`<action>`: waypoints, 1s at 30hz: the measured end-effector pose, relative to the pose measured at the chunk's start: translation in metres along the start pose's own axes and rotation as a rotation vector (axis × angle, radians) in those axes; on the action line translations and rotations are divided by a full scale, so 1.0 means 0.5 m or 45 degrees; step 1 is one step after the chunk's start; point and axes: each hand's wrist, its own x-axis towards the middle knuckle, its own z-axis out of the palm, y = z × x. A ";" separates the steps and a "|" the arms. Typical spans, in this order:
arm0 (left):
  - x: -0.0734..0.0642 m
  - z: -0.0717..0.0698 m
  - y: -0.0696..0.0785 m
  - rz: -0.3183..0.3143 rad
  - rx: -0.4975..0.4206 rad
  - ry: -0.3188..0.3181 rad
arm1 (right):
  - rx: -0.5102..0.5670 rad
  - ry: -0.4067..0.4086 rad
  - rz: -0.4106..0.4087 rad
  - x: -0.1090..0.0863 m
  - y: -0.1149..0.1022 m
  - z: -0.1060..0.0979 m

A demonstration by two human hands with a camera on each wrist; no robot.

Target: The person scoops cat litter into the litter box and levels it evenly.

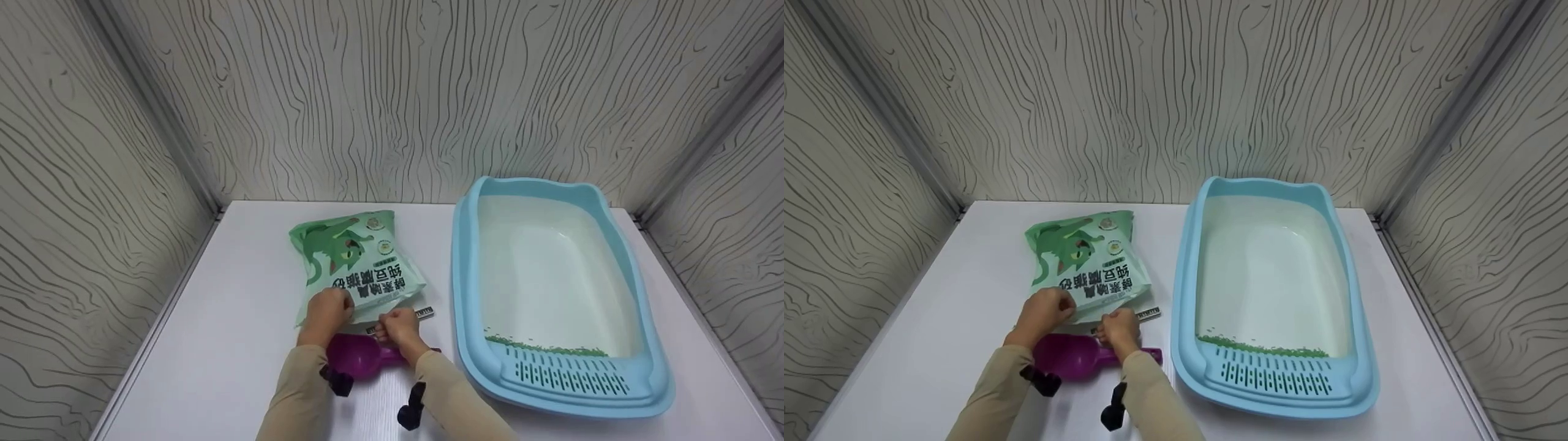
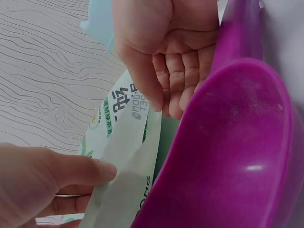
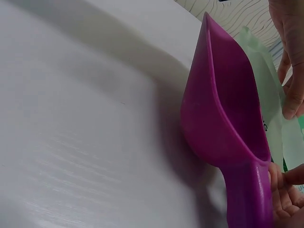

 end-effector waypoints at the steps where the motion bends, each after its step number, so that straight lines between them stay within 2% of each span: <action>1: 0.000 0.000 0.000 0.004 0.004 0.009 | -0.002 0.000 -0.002 0.000 0.000 0.000; 9: -0.004 -0.005 0.000 0.043 0.025 0.069 | -0.036 -0.001 -0.005 -0.003 -0.001 -0.001; 18: -0.008 -0.028 0.002 0.123 -0.005 0.224 | -0.131 0.021 -0.052 -0.003 0.003 -0.007; 30: -0.012 -0.054 0.011 0.189 0.002 0.365 | -0.178 0.014 -0.052 -0.005 0.004 -0.007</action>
